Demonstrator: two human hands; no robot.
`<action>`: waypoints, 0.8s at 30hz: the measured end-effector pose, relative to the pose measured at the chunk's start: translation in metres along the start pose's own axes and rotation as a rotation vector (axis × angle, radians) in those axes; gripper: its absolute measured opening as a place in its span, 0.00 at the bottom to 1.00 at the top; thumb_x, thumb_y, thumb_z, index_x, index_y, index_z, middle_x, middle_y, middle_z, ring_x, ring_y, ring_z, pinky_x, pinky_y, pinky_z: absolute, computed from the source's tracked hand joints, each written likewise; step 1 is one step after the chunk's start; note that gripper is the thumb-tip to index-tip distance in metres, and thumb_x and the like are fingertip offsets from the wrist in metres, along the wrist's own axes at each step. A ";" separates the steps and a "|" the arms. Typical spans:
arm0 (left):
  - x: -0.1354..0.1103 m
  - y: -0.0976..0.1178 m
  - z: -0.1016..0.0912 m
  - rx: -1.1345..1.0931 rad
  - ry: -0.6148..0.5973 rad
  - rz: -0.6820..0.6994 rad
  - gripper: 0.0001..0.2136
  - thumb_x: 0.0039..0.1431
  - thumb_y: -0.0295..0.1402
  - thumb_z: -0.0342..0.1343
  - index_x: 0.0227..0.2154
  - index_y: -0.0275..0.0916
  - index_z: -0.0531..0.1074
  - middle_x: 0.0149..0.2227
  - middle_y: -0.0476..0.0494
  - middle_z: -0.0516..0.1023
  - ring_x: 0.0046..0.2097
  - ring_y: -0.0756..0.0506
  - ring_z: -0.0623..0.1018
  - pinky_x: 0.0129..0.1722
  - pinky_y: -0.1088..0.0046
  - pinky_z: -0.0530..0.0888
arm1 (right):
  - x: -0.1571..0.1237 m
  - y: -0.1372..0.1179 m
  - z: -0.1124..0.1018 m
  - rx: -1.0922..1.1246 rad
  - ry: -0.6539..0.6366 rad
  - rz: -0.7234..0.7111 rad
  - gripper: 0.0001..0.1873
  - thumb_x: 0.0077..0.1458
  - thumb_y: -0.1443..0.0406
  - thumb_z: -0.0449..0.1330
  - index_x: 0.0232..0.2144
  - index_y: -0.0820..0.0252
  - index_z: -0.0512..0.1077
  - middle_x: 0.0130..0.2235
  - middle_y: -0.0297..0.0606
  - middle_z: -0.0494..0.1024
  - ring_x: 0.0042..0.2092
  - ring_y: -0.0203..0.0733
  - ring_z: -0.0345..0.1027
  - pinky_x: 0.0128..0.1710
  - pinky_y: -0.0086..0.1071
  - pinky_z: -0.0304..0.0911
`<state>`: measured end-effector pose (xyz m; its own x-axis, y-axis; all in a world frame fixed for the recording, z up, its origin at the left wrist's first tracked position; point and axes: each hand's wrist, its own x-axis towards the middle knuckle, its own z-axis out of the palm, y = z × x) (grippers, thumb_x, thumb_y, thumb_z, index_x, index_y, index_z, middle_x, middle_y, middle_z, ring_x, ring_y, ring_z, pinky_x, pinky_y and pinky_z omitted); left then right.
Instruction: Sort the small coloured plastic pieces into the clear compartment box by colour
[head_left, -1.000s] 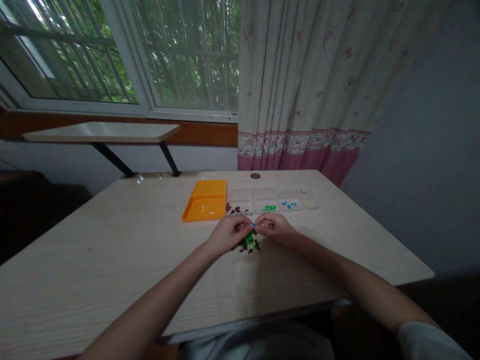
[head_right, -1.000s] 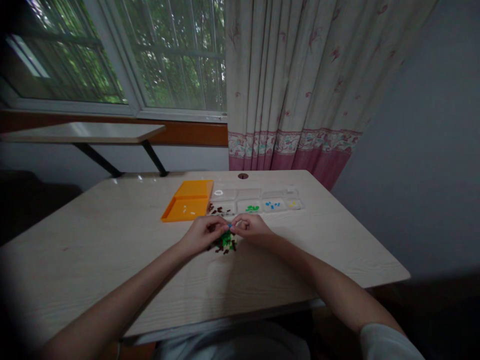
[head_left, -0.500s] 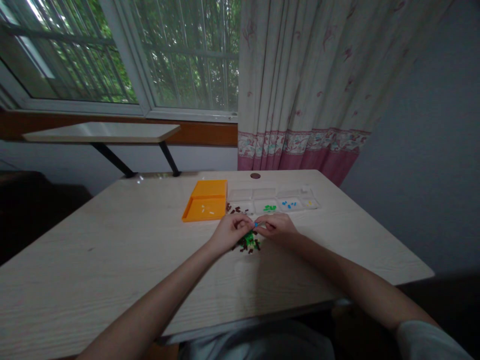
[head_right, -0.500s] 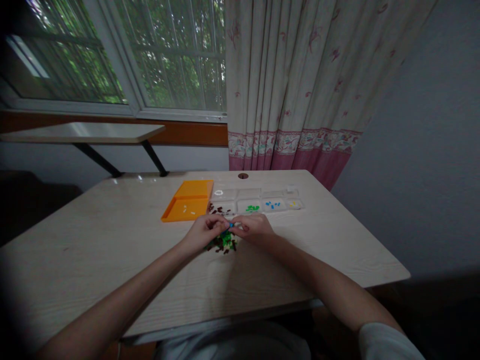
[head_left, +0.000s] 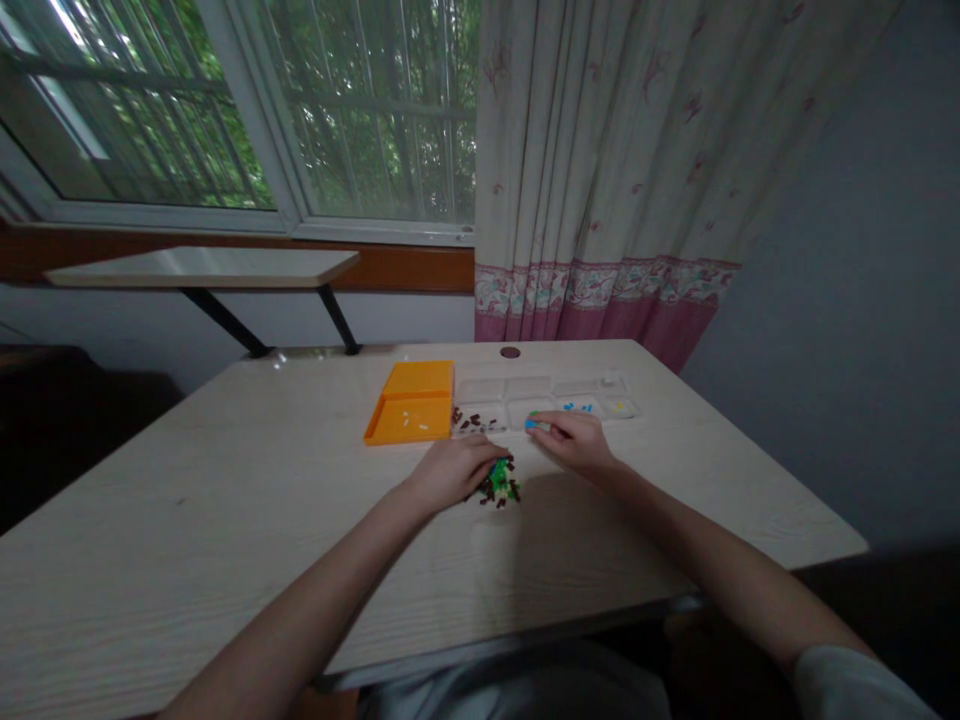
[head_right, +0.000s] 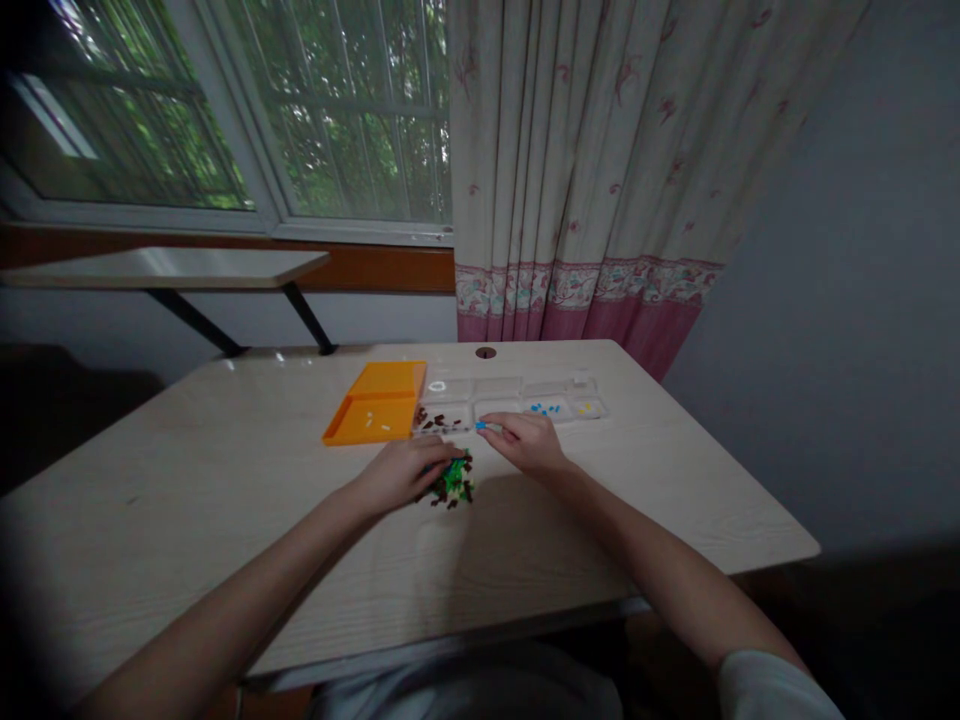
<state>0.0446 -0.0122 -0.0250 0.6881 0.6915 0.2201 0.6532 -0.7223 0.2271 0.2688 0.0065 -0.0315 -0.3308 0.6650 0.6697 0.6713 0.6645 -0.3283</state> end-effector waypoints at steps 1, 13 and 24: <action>0.000 0.000 0.000 0.043 -0.027 0.015 0.14 0.57 0.29 0.44 0.45 0.45 0.68 0.37 0.46 0.72 0.38 0.48 0.72 0.36 0.75 0.67 | 0.001 0.000 -0.001 0.006 0.010 0.003 0.17 0.51 0.55 0.54 0.32 0.60 0.76 0.16 0.33 0.67 0.21 0.31 0.58 0.27 0.25 0.56; 0.001 0.002 0.004 0.143 -0.053 0.007 0.14 0.58 0.31 0.43 0.45 0.44 0.67 0.37 0.44 0.69 0.37 0.48 0.72 0.34 0.75 0.68 | 0.000 -0.002 -0.002 0.048 0.036 -0.002 0.16 0.50 0.54 0.55 0.31 0.59 0.76 0.16 0.33 0.67 0.20 0.32 0.58 0.27 0.27 0.56; 0.001 0.001 0.002 0.161 -0.053 0.013 0.12 0.59 0.32 0.42 0.42 0.43 0.68 0.36 0.45 0.69 0.35 0.48 0.72 0.32 0.76 0.67 | 0.003 0.004 -0.015 -0.039 -0.042 -0.036 0.16 0.52 0.55 0.53 0.31 0.58 0.76 0.18 0.35 0.71 0.21 0.32 0.60 0.28 0.27 0.55</action>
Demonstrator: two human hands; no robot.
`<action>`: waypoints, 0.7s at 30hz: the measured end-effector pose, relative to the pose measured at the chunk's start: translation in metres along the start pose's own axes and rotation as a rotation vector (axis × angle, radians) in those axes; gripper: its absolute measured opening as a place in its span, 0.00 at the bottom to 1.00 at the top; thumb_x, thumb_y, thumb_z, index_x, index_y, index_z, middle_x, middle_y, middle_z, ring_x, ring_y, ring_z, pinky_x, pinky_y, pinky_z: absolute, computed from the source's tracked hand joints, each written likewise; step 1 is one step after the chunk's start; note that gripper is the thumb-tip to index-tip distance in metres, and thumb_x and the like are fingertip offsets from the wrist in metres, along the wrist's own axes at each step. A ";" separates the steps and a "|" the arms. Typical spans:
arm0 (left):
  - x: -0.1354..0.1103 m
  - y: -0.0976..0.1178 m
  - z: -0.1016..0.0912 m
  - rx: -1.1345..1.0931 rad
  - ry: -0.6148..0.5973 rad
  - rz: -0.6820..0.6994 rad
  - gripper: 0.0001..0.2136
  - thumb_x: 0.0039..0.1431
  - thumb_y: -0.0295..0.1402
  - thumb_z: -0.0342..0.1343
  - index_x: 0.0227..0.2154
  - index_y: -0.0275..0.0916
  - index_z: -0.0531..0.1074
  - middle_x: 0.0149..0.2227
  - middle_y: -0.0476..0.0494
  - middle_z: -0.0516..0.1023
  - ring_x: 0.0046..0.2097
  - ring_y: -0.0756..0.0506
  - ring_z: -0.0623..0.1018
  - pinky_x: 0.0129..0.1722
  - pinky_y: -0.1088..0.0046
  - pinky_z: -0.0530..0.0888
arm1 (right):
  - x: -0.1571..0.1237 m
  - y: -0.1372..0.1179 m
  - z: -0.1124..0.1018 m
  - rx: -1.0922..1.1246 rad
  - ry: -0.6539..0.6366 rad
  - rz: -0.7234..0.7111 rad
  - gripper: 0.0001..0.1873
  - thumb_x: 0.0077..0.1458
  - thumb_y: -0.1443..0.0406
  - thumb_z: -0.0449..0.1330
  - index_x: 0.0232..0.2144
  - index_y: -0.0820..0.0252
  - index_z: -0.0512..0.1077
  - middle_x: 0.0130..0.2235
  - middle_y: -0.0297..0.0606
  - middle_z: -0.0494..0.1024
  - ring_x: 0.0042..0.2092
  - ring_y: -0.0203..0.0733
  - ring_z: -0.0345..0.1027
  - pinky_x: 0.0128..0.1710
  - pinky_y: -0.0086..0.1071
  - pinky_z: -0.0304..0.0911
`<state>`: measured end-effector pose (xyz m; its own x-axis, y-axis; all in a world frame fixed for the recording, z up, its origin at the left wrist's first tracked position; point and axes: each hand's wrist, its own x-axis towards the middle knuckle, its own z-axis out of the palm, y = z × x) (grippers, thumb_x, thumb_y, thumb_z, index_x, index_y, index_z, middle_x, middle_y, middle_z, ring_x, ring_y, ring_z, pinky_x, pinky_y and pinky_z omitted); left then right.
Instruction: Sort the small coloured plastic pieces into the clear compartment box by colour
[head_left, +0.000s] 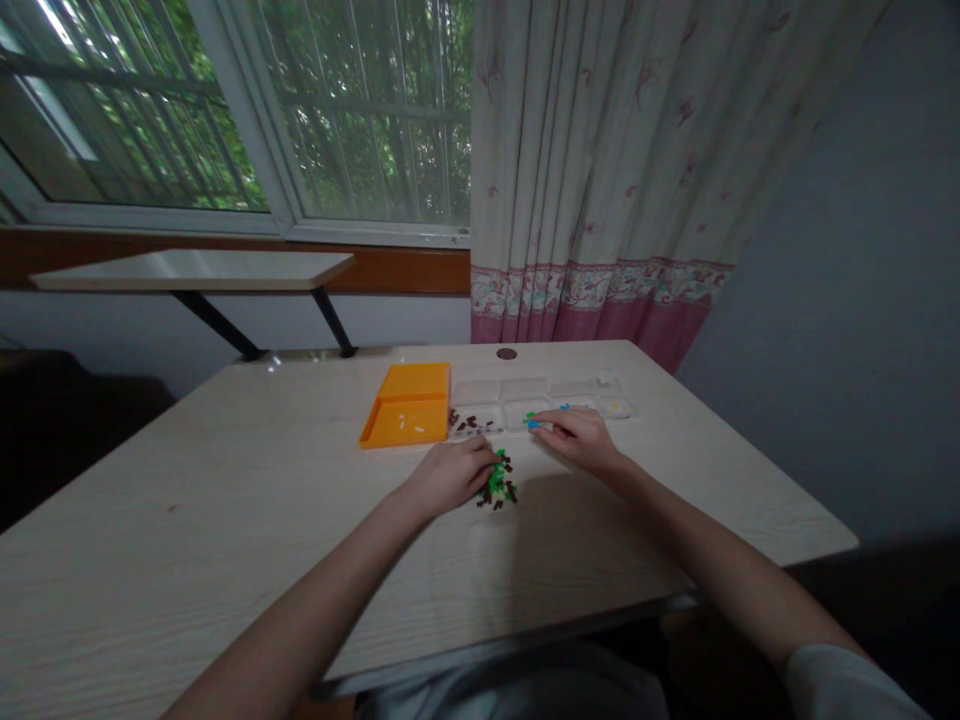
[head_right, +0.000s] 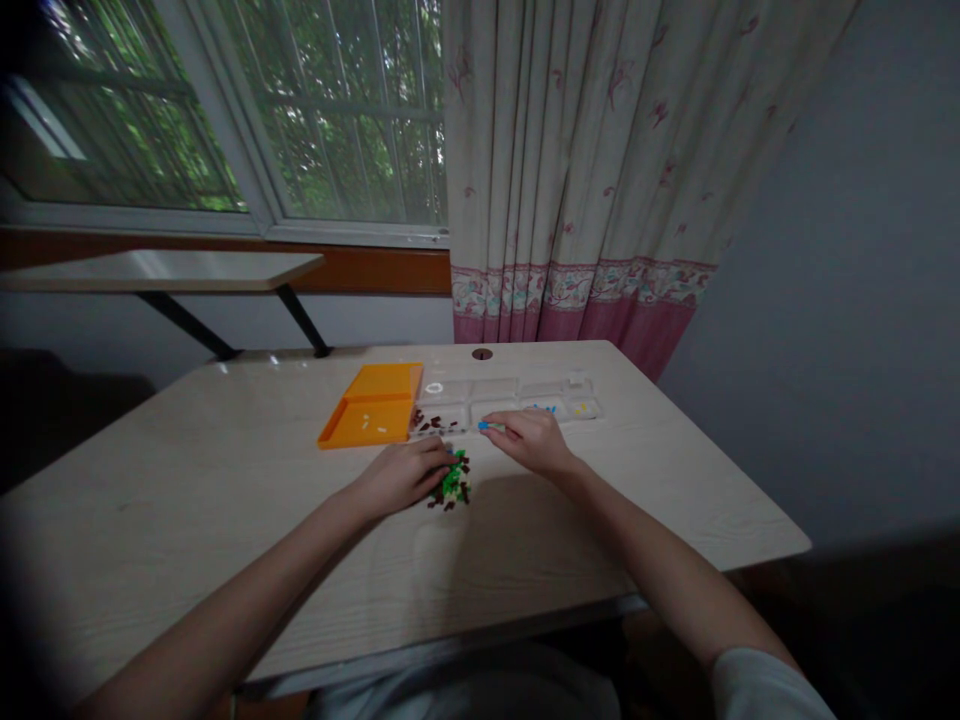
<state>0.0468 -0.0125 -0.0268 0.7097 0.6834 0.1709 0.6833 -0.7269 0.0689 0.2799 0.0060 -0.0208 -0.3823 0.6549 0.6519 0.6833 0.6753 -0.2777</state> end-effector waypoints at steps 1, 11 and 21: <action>0.000 0.000 0.000 -0.003 0.000 0.002 0.12 0.59 0.32 0.42 0.41 0.43 0.69 0.36 0.45 0.69 0.35 0.48 0.72 0.32 0.76 0.67 | 0.001 0.003 -0.002 -0.013 -0.009 0.006 0.16 0.52 0.55 0.53 0.32 0.58 0.76 0.18 0.35 0.71 0.22 0.32 0.60 0.29 0.27 0.55; 0.000 0.000 0.001 -0.024 0.003 0.007 0.10 0.57 0.30 0.44 0.38 0.41 0.69 0.36 0.45 0.70 0.38 0.48 0.72 0.35 0.76 0.67 | 0.012 0.065 -0.037 -0.312 -0.165 0.304 0.15 0.51 0.55 0.53 0.36 0.55 0.74 0.21 0.33 0.72 0.23 0.34 0.62 0.24 0.25 0.50; 0.002 0.003 -0.002 -0.306 0.140 0.004 0.08 0.56 0.29 0.46 0.33 0.38 0.71 0.35 0.45 0.72 0.38 0.49 0.71 0.39 0.75 0.67 | 0.007 0.086 -0.034 -0.410 -0.306 0.449 0.14 0.48 0.60 0.55 0.37 0.53 0.73 0.25 0.35 0.75 0.27 0.37 0.65 0.25 0.26 0.50</action>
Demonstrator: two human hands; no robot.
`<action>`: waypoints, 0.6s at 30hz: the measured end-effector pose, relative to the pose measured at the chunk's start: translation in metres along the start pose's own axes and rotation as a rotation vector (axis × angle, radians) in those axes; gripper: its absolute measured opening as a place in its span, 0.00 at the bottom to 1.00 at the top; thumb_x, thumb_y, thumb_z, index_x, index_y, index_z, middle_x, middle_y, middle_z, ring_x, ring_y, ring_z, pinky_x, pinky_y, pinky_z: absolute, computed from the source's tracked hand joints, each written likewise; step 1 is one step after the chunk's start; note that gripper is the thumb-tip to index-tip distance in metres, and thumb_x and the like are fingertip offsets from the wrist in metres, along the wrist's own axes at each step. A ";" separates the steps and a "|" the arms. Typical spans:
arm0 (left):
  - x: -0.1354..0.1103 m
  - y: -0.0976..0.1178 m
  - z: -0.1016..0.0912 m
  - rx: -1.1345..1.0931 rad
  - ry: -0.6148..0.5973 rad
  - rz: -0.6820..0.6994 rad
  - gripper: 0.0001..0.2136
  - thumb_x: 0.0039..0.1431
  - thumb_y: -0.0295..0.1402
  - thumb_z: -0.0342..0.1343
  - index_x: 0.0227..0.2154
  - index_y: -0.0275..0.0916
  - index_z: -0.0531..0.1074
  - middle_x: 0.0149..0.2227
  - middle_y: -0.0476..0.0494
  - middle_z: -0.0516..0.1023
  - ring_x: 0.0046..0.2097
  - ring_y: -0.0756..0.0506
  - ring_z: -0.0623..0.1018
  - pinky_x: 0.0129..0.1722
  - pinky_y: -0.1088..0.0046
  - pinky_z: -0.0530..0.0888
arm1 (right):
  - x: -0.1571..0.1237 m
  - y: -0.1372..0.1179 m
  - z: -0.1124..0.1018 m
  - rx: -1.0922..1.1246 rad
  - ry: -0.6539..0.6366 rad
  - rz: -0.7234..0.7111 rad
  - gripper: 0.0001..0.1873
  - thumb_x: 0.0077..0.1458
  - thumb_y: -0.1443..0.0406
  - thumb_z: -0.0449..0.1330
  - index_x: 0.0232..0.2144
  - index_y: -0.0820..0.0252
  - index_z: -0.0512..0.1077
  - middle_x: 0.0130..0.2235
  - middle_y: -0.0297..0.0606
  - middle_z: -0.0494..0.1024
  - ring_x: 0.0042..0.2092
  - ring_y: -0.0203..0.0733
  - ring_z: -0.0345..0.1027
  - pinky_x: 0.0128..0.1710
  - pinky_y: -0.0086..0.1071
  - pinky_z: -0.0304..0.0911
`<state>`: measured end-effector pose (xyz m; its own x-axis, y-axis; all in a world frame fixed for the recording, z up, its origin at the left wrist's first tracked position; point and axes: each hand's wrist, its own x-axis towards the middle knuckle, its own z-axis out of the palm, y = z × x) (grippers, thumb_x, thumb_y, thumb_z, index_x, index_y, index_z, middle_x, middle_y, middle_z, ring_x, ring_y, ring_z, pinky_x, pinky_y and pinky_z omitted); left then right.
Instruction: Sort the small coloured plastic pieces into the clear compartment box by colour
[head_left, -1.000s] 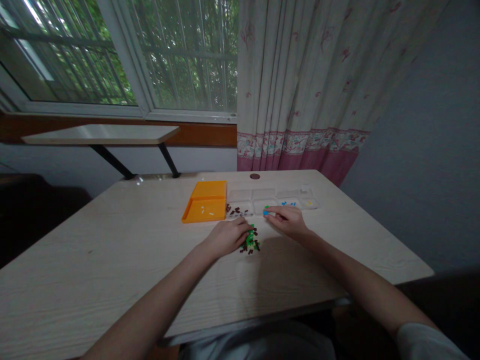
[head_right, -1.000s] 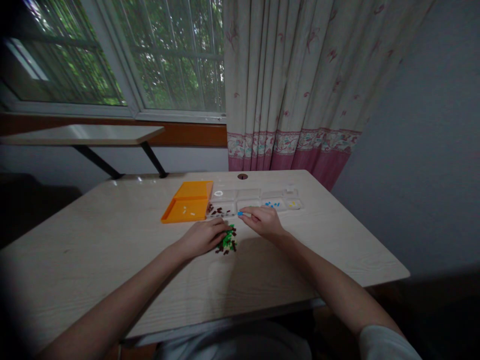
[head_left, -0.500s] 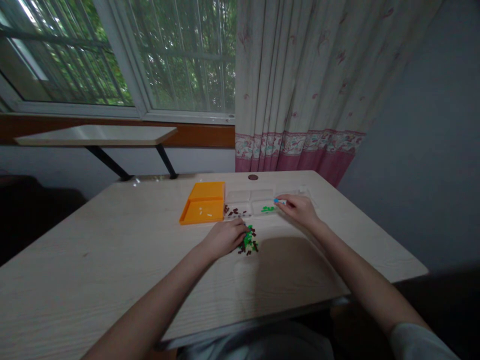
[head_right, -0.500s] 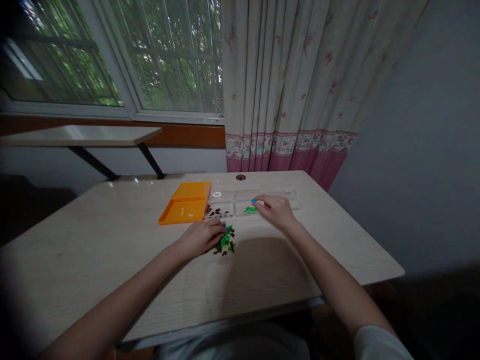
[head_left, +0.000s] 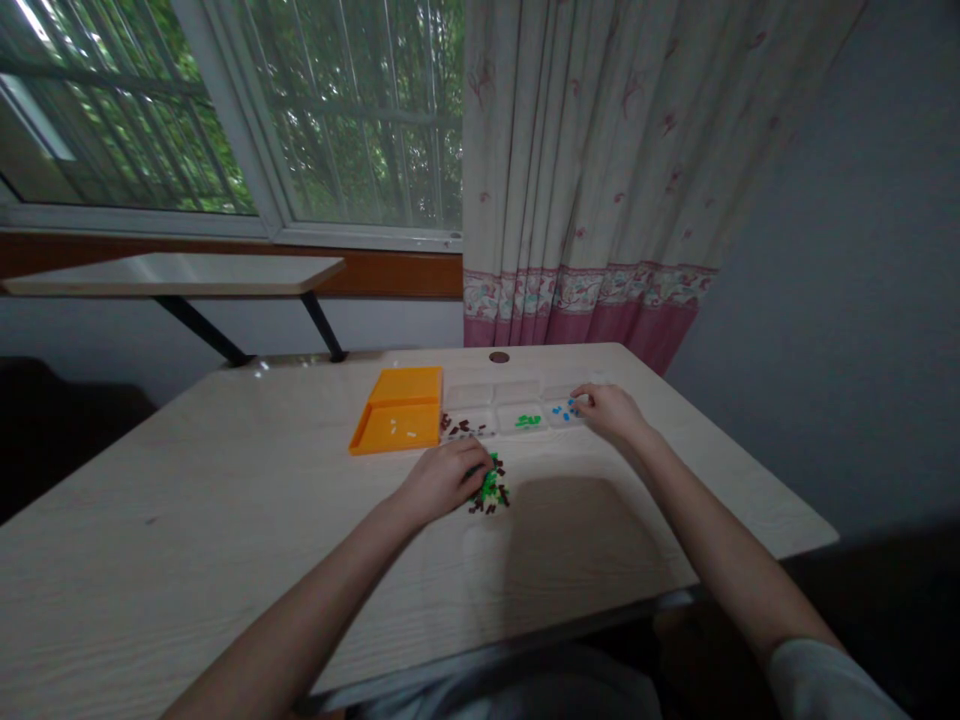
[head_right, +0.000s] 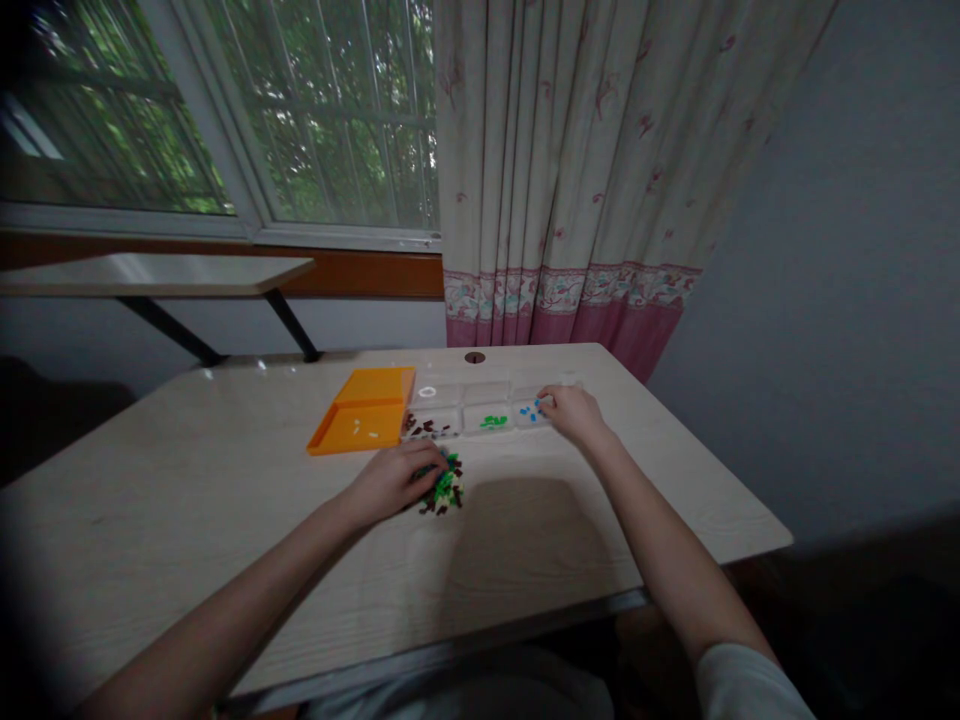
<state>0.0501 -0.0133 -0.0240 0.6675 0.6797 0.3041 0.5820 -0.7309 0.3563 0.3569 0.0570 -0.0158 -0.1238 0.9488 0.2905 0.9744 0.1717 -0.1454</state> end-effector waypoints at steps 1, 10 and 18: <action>0.001 0.001 0.000 -0.095 0.040 -0.020 0.08 0.56 0.30 0.46 0.32 0.37 0.71 0.34 0.44 0.72 0.38 0.49 0.71 0.39 0.75 0.67 | -0.001 -0.003 -0.001 0.008 0.019 -0.008 0.15 0.48 0.60 0.55 0.39 0.53 0.73 0.25 0.35 0.74 0.27 0.37 0.64 0.25 0.26 0.50; 0.009 -0.001 0.014 -0.890 0.376 -0.440 0.12 0.46 0.37 0.58 0.29 0.32 0.71 0.29 0.44 0.74 0.30 0.50 0.72 0.30 0.76 0.68 | -0.037 -0.092 0.012 0.537 -0.056 -0.253 0.14 0.49 0.57 0.54 0.32 0.59 0.74 0.15 0.28 0.63 0.19 0.29 0.53 0.21 0.23 0.47; 0.011 -0.002 0.016 -0.898 0.405 -0.364 0.10 0.46 0.37 0.58 0.28 0.34 0.72 0.28 0.46 0.73 0.32 0.50 0.71 0.33 0.77 0.67 | -0.052 -0.133 0.038 1.199 -0.351 -0.047 0.24 0.42 0.51 0.58 0.34 0.67 0.72 0.19 0.30 0.64 0.20 0.27 0.49 0.18 0.23 0.43</action>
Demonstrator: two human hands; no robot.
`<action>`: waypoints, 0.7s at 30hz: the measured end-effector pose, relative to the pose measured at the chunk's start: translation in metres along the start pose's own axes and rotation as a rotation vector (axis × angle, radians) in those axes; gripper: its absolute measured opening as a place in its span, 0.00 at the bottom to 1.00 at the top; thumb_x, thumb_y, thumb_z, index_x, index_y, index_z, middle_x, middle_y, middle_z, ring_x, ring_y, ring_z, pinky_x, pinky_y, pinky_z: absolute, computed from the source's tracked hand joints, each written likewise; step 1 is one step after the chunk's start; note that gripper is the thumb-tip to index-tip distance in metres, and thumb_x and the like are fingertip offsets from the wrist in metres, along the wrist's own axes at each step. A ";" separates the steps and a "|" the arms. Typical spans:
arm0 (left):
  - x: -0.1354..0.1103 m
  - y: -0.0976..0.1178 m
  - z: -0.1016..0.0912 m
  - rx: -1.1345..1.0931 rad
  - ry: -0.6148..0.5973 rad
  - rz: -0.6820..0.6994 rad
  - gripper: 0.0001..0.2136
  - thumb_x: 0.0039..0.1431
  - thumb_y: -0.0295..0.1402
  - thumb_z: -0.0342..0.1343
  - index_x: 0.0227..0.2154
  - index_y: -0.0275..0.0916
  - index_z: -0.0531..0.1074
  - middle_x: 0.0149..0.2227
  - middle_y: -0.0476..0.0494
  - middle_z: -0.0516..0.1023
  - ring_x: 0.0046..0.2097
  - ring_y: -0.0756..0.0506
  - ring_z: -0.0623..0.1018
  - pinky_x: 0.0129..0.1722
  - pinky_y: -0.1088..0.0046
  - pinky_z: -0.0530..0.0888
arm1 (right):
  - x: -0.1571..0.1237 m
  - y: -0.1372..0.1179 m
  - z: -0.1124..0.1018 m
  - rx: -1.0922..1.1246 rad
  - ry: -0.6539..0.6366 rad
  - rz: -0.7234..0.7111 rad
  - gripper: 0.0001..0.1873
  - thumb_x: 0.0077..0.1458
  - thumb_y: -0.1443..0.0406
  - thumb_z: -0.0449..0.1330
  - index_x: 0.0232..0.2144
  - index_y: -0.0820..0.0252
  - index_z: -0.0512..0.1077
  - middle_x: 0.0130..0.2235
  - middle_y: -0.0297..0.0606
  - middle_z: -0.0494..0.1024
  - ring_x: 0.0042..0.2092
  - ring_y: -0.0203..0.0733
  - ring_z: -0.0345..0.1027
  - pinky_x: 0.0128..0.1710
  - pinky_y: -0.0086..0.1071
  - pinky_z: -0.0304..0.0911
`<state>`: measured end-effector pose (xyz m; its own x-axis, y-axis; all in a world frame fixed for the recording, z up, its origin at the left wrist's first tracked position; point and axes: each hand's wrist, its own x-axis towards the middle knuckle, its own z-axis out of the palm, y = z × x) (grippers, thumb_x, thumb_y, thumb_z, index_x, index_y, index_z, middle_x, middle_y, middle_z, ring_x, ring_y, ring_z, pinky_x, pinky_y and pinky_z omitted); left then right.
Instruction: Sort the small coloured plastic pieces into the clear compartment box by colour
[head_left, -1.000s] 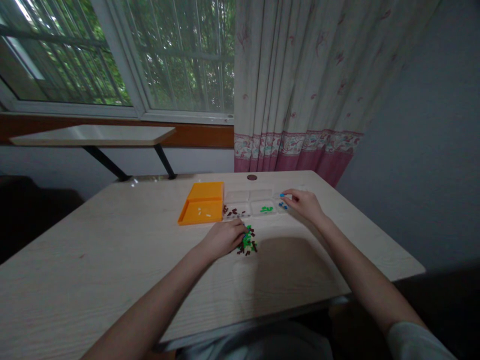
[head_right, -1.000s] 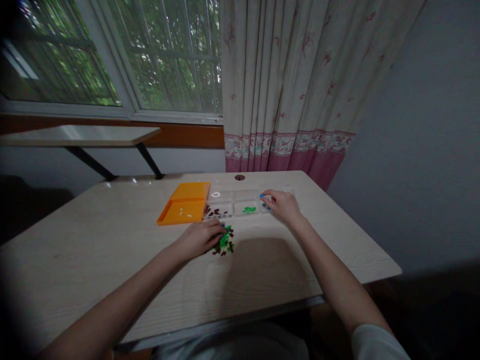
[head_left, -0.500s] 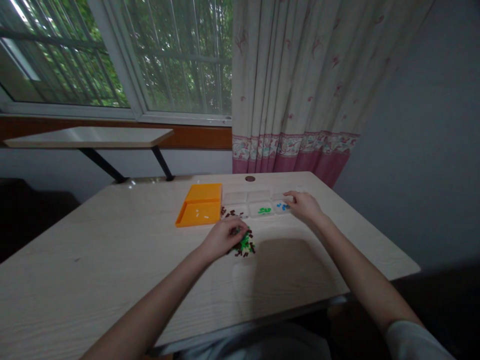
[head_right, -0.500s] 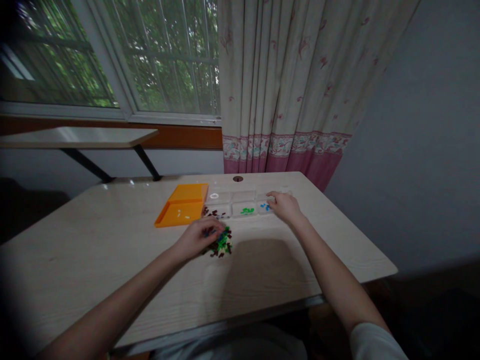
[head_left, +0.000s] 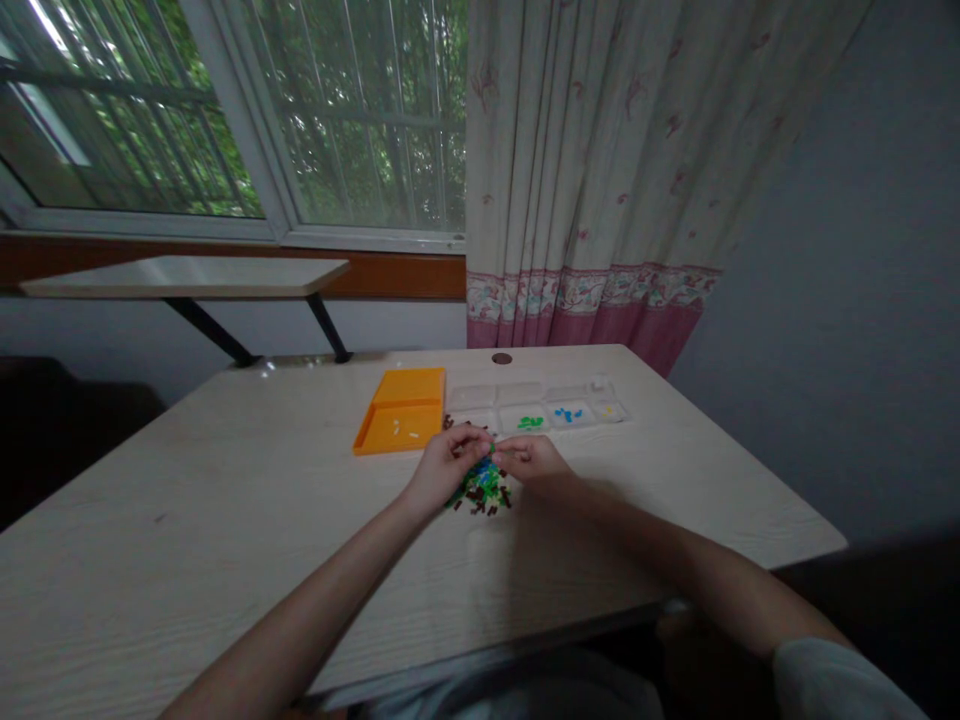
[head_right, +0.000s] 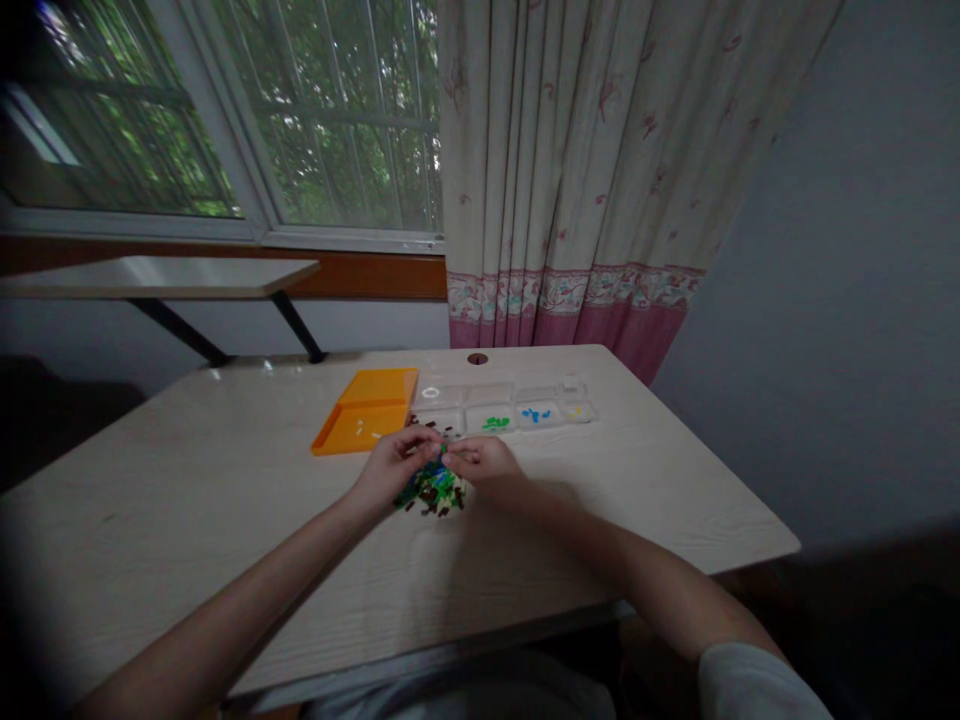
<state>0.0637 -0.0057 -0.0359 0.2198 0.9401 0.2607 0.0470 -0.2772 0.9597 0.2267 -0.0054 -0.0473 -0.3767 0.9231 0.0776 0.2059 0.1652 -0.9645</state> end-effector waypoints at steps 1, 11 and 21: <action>0.000 0.000 0.000 0.008 -0.006 0.011 0.10 0.46 0.36 0.58 0.28 0.34 0.72 0.28 0.47 0.73 0.33 0.50 0.71 0.33 0.77 0.67 | 0.000 0.000 0.000 0.049 -0.005 0.017 0.25 0.41 0.50 0.59 0.33 0.67 0.72 0.20 0.31 0.65 0.20 0.27 0.50 0.19 0.23 0.44; -0.001 0.002 0.000 0.090 -0.024 0.034 0.10 0.48 0.37 0.56 0.29 0.34 0.71 0.29 0.46 0.71 0.33 0.49 0.71 0.33 0.76 0.67 | 0.003 0.002 0.000 0.073 0.095 0.048 0.23 0.38 0.51 0.60 0.28 0.66 0.71 0.14 0.25 0.57 0.17 0.25 0.43 0.16 0.23 0.38; -0.003 0.027 -0.040 0.695 -0.441 0.145 0.08 0.51 0.31 0.51 0.32 0.37 0.73 0.27 0.48 0.73 0.28 0.51 0.69 0.28 0.78 0.64 | -0.010 -0.012 -0.034 -0.524 0.389 -0.453 0.15 0.49 0.58 0.55 0.33 0.61 0.74 0.14 0.28 0.62 0.18 0.28 0.52 0.21 0.22 0.51</action>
<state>0.0255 -0.0081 -0.0067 0.6249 0.7613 0.1731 0.5469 -0.5850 0.5989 0.2585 -0.0043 -0.0282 -0.2031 0.7662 0.6096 0.5427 0.6063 -0.5813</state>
